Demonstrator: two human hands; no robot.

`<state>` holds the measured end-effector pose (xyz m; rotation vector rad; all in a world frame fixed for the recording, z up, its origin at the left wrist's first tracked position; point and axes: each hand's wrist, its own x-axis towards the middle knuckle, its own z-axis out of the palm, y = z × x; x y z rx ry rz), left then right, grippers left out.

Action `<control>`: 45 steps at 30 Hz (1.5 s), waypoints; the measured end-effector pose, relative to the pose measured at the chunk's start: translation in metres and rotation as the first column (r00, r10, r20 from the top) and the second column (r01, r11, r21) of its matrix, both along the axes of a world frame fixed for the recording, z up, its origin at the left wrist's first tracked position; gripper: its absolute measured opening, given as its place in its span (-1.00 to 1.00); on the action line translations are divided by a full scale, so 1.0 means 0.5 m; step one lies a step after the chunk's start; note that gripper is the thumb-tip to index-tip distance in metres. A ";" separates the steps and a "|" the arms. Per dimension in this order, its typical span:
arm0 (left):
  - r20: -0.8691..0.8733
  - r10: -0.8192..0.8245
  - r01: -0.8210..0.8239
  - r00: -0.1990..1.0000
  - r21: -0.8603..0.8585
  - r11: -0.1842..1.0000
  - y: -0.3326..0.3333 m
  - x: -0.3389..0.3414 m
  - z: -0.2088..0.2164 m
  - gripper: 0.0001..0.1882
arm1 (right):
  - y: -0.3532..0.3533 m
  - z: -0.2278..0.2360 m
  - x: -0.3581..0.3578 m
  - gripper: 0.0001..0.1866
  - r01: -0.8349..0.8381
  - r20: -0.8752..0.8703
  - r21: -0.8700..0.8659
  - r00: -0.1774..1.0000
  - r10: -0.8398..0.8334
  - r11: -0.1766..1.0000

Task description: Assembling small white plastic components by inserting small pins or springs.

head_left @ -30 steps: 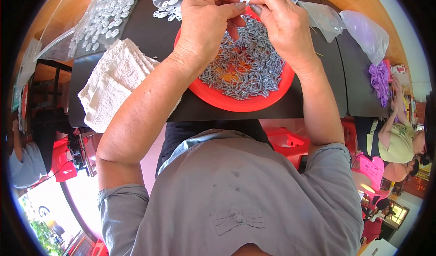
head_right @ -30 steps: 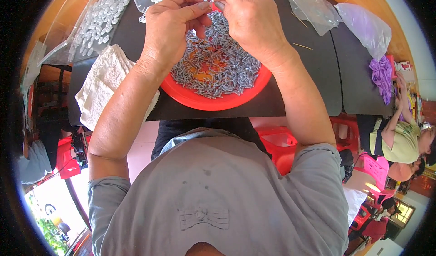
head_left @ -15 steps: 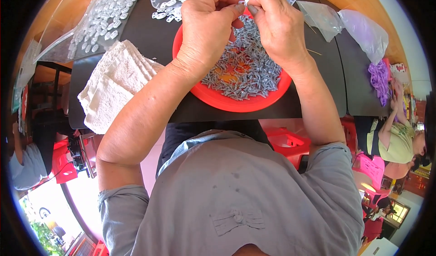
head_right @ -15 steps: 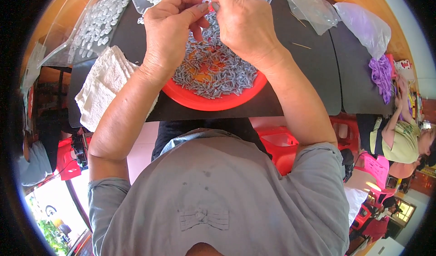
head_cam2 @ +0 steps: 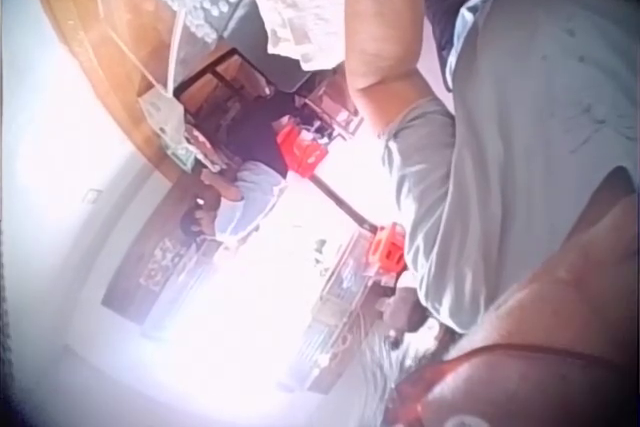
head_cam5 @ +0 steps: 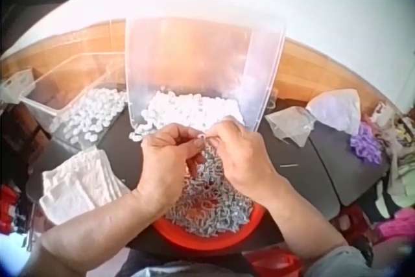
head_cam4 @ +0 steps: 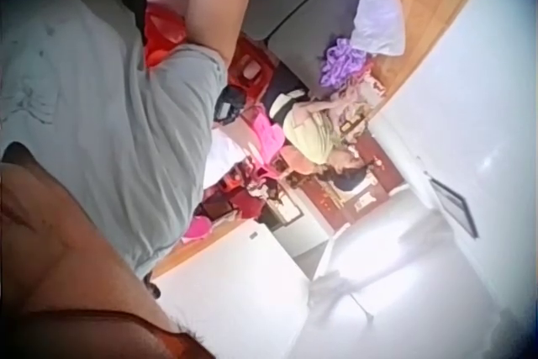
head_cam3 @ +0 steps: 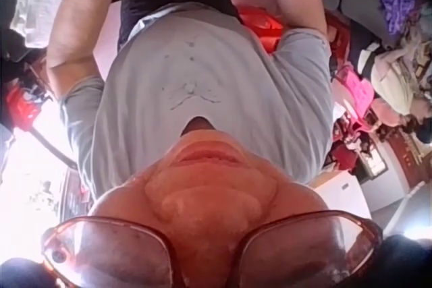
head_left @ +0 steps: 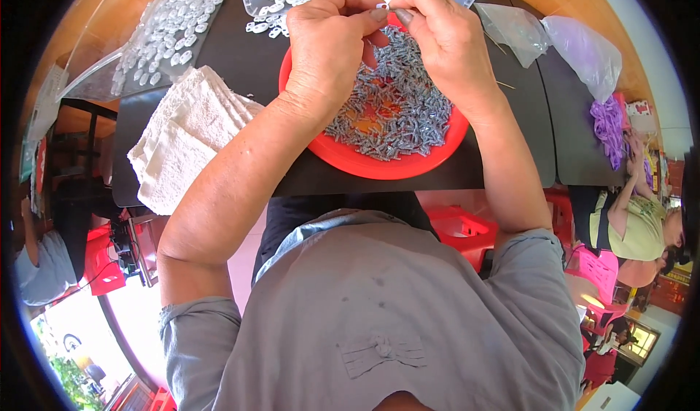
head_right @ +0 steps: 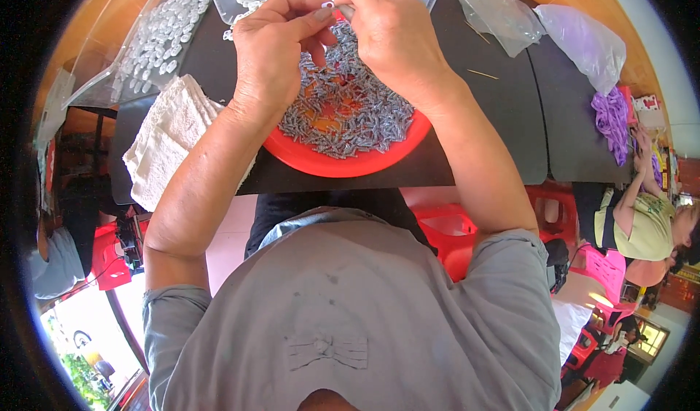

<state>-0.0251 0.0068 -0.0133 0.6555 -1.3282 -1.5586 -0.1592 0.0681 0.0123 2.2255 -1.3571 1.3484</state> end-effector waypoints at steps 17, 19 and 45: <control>0.197 -0.081 0.103 0.977 -0.102 0.989 -0.014 0.007 0.011 -0.83 | 0.005 -0.021 -0.024 -0.84 0.071 0.035 0.113 0.997 -0.076 0.991; 0.207 -0.084 0.106 0.975 -0.094 0.990 -0.014 0.007 0.008 -0.83 | 0.005 -0.023 -0.025 -0.84 0.074 0.035 0.106 0.996 -0.078 0.992; 0.241 -0.025 0.048 0.970 -0.091 0.995 0.008 0.000 0.009 -0.86 | 0.001 -0.054 -0.009 -0.81 0.228 0.059 0.054 0.971 -0.231 0.972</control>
